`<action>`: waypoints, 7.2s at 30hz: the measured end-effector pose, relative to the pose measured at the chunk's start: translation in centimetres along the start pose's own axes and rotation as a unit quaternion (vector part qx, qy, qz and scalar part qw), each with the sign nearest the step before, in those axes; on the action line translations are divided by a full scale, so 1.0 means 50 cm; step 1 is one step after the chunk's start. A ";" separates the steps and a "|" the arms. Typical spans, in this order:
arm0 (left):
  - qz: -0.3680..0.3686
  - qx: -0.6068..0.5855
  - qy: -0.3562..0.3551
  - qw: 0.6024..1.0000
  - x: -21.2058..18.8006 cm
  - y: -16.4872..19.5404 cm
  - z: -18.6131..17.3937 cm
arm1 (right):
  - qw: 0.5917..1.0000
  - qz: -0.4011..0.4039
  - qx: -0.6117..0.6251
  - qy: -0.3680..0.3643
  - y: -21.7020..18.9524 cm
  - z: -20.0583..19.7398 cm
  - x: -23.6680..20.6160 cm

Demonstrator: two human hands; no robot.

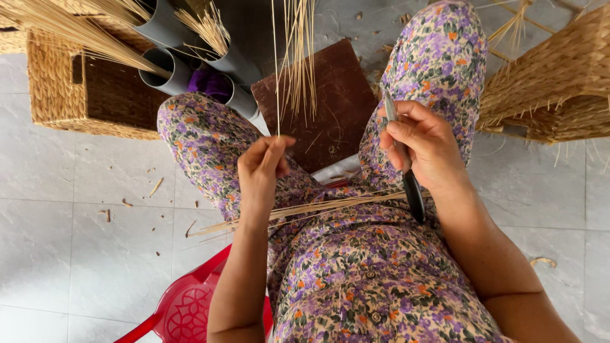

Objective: The person sits on a red plastic chair with a wooden board on their lap and uses a small knife to peel and shave thin bamboo sticks one at a time, rotating each stick to remove the outer layer, then setting the peeled stick aside and reaching for the next one from a bundle.

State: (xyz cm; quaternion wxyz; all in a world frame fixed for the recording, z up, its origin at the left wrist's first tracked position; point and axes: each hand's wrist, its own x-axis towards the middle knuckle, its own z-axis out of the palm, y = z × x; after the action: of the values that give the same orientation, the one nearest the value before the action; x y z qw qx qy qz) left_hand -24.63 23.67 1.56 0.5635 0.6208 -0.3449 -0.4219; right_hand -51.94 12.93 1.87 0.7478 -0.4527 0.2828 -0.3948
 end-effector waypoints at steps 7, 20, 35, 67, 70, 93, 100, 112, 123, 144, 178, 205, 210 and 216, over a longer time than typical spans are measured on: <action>0.006 -0.048 0.023 0.999 0.211 -0.016 0.051 | 0.998 0.061 0.014 0.018 0.027 -0.012 0.038; 0.203 0.360 0.095 0.906 0.264 -0.060 0.060 | 0.997 0.012 0.076 0.006 0.037 -0.072 -0.013; 0.047 0.319 -0.370 0.871 -0.075 -0.003 0.038 | 0.968 -0.029 0.227 0.105 0.001 -0.189 -0.184; 0.123 0.220 -0.163 0.954 -0.082 0.128 0.037 | 0.974 0.112 -0.130 -0.145 -0.034 0.077 -0.082; 0.099 0.197 -0.159 0.962 -0.094 0.120 0.032 | 0.985 0.087 -0.107 -0.101 -0.038 0.058 -0.071; 0.042 0.197 -0.096 0.975 -0.126 0.098 -0.032 | 0.983 -0.140 -0.015 0.121 -0.112 -0.083 -0.072; 0.124 0.204 -0.093 0.967 -0.101 0.103 0.038 | 0.983 0.051 -0.151 -0.087 -0.044 0.058 -0.091; 0.133 0.184 -0.127 0.966 -0.117 0.092 0.022 | 0.995 -0.012 -0.099 0.003 -0.039 -0.015 -0.064; 0.091 0.198 -0.034 0.975 -0.123 0.070 -0.037 | 0.988 -0.115 -0.080 0.072 -0.097 -0.065 -0.080; 0.197 0.200 -0.078 0.957 -0.128 0.087 0.031 | 0.979 0.052 -0.162 -0.114 -0.006 0.046 -0.047; 0.081 0.111 -0.121 0.983 -0.123 0.064 0.042 | 0.988 0.035 -0.117 -0.090 -0.032 0.044 -0.057; -0.004 -0.017 -0.195 0.981 -0.108 0.014 0.010 | 0.994 0.030 -0.098 -0.029 -0.036 -0.001 -0.037; -0.032 -0.042 -0.209 0.976 -0.114 0.005 -0.029 | 0.991 -0.087 -0.038 0.089 -0.078 -0.058 -0.026; 0.051 0.019 -0.131 0.990 -0.095 0.019 0.013 | 0.991 -0.018 -0.132 -0.007 -0.056 -0.009 -0.051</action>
State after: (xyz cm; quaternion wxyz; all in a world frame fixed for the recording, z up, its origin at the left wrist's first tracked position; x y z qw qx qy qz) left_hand -27.12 27.60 3.12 0.5221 0.5523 -0.4554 -0.4637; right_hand -54.58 14.09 4.37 0.6764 -0.5553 0.3190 -0.3639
